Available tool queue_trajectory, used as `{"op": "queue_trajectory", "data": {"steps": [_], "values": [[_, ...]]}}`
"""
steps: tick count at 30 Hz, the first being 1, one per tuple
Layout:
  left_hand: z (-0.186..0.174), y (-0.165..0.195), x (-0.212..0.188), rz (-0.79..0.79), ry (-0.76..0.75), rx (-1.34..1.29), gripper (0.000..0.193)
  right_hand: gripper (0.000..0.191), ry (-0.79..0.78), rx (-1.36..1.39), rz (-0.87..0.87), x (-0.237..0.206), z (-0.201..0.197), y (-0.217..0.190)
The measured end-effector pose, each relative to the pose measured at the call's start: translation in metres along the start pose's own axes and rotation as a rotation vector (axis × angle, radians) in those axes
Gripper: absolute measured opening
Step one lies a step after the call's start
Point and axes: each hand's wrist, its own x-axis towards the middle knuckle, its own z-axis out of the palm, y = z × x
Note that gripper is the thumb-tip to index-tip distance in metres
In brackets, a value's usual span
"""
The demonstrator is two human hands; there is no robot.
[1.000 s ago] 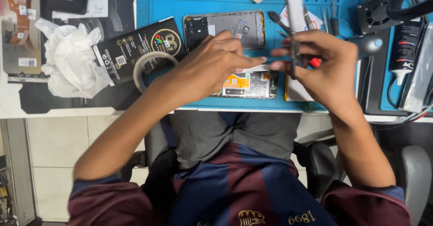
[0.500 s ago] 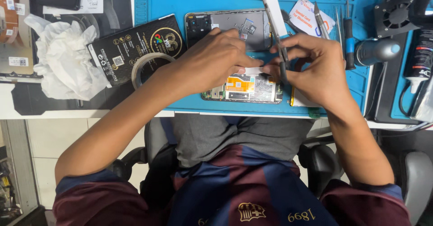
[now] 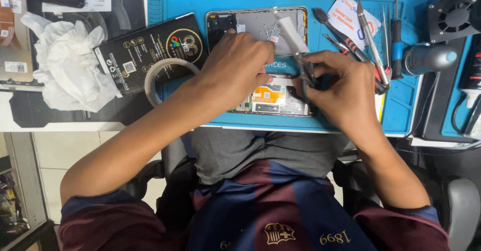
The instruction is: The person removes the battery from a disassembled smartphone, places it on the workbench, and then cuts a piece of adhesive tape with scissors to apply over internal components. The person handles the phone chassis, battery, and tape while working at a cluttered electronics repair bench.
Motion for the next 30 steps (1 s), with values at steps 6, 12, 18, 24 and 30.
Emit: {"op": "queue_trajectory", "data": {"steps": [6, 12, 18, 24, 30], "values": [[-0.0019, 0.0054, 0.0041, 0.094, 0.017, 0.152, 0.025, 0.041, 0.012, -0.065, -0.094, 0.0011, 0.0007, 0.0013], [0.0008, 0.0081, 0.0043, 0.107, 0.047, 0.217, 0.019, 0.045, 0.028, -0.080, -0.096, -0.0014, 0.0039, 0.0025], [0.0005, 0.0077, 0.0052, 0.106, 0.050, 0.221, 0.020, 0.043, 0.031, -0.070, -0.094, -0.0011, 0.0040, 0.0011], [0.0001, 0.0075, 0.0071, 0.082, 0.029, 0.229, 0.018, 0.041, 0.033, -0.068, -0.082, 0.0000, 0.0048, -0.0010], [-0.0010, 0.0088, 0.0101, 0.023, 0.018, 0.346, 0.021, 0.041, 0.042, -0.116, -0.155, -0.0008, 0.0063, -0.0007]]}}
